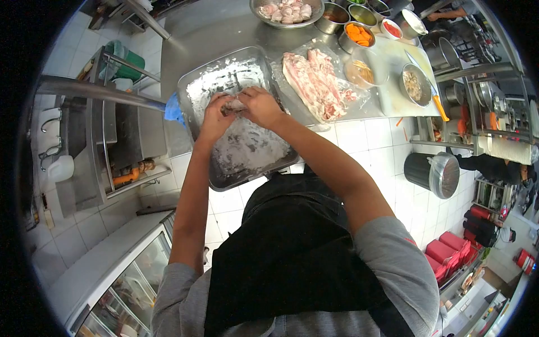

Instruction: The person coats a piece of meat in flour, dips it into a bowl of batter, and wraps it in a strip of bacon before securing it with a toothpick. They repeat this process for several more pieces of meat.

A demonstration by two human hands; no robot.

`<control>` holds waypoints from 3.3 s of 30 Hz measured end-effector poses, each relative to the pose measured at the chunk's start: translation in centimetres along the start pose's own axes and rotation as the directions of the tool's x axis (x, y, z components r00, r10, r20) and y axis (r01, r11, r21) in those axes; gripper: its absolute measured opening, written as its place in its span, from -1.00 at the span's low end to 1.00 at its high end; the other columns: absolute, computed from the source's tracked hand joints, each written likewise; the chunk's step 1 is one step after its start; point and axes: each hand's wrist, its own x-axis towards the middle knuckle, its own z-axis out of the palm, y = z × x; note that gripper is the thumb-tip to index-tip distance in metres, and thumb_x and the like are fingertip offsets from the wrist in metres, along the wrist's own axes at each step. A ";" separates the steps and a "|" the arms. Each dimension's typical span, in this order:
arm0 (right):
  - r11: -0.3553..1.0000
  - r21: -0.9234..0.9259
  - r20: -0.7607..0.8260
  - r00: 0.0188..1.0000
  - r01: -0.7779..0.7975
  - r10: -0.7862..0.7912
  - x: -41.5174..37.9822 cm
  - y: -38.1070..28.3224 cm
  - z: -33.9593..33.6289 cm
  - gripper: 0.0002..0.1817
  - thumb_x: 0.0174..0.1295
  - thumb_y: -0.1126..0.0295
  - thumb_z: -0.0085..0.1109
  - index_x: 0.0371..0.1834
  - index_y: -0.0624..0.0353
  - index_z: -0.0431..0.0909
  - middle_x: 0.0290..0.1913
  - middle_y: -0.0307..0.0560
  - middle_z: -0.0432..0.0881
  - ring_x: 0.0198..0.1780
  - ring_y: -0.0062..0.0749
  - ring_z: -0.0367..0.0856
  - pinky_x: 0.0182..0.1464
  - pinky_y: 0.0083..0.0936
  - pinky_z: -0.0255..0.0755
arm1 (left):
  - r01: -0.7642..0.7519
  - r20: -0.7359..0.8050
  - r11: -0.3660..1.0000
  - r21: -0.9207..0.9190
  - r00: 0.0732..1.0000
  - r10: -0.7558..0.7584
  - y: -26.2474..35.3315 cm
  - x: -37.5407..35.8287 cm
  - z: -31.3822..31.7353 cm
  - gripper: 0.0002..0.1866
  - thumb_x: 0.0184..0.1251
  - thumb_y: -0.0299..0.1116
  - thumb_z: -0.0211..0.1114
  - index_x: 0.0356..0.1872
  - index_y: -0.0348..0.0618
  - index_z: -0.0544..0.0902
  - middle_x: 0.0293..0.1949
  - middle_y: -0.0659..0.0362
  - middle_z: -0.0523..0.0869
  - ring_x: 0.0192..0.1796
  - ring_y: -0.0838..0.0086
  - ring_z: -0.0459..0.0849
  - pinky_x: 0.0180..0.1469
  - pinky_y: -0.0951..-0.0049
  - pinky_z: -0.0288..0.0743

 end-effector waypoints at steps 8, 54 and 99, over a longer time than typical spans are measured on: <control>0.947 0.159 0.181 0.951 -0.280 0.251 1.6 1.5 0.8 -0.54 -0.03 0.32 0.48 -0.03 0.24 0.64 -0.18 0.09 0.71 -0.17 -0.04 0.68 -0.06 -0.21 0.56 | 0.142 0.001 0.988 0.058 0.990 -0.142 -0.8 1.0 0.2 -0.57 0.12 -0.59 0.37 0.09 -0.20 0.66 -0.20 0.03 0.74 -0.22 0.20 0.74 -0.09 0.38 0.60; 0.668 -0.636 0.363 0.615 -0.386 0.700 -8.0 27.0 -22.0 -0.56 0.25 0.03 0.13 -0.21 0.23 0.72 -0.01 0.19 0.71 0.08 0.04 0.67 0.09 -0.09 0.55 | 0.233 0.010 0.423 -0.876 0.884 -0.468 11.9 -1.1 6.9 -0.64 0.53 -0.52 0.08 0.27 -0.42 0.46 0.20 -0.08 0.63 0.25 0.05 0.64 0.32 0.17 0.56; 0.954 0.274 -0.323 0.946 0.123 -0.029 -1.2 -11.1 -10.2 -0.87 0.15 0.60 0.29 -0.25 0.30 0.59 -0.17 0.07 0.66 -0.28 -0.07 0.69 -0.30 -0.31 0.57 | 0.090 -0.269 0.552 -0.829 0.802 -0.534 13.7 -5.7 0.0 -0.61 0.42 -0.57 0.30 0.24 -0.36 0.58 0.03 0.12 0.73 -0.08 0.60 0.66 -0.13 0.61 0.53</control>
